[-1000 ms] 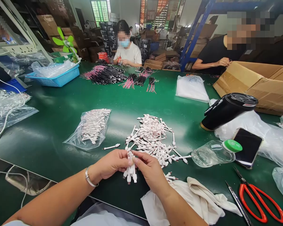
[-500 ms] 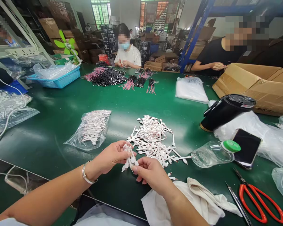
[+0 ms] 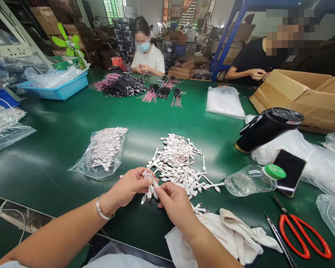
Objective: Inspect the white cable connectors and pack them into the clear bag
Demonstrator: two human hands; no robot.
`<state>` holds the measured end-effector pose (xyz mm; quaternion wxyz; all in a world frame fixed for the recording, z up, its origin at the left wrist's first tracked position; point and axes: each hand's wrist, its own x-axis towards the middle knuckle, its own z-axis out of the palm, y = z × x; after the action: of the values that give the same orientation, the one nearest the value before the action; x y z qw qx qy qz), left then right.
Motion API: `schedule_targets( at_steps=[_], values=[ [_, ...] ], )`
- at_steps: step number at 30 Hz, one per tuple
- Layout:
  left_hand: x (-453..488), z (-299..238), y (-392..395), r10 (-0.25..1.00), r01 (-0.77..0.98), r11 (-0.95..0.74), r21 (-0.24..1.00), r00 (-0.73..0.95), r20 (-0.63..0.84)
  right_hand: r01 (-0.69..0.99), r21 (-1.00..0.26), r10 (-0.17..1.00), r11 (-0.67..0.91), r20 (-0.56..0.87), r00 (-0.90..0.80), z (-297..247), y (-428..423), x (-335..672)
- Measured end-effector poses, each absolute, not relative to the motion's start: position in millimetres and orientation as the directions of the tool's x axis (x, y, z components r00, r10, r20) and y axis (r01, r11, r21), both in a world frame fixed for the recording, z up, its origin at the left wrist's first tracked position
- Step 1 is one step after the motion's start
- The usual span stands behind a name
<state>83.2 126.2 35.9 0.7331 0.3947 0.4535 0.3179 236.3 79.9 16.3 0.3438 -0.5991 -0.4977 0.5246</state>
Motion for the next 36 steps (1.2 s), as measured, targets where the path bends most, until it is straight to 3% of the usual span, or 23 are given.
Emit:
schedule_targets(
  at_steps=[8, 15, 26, 36],
  values=[
    [77.7, 32.5, 129.1, 0.819, -0.176, 0.526, 0.832, 0.371, -0.438, 0.039, -0.91, 0.891, -0.414, -0.413, -0.188, 23.0, 81.1, 241.2],
    [81.0, 32.2, 126.2, 0.821, -0.157, 0.513, 0.844, 0.378, -0.428, 0.038, -0.906, 0.899, -0.422, -0.423, -0.113, 20.4, 83.0, 233.6],
    [79.7, 32.3, 127.2, 0.805, -0.135, 0.529, 0.838, 0.393, -0.445, -0.045, -0.86, 0.845, -0.508, -0.489, -0.216, 24.6, 83.6, 240.0],
    [81.4, 32.3, 125.8, 0.817, -0.14, 0.521, 0.842, 0.366, -0.445, -0.099, -0.86, 0.859, -0.501, -0.48, -0.177, 22.4, 83.1, 235.0]
  ],
)
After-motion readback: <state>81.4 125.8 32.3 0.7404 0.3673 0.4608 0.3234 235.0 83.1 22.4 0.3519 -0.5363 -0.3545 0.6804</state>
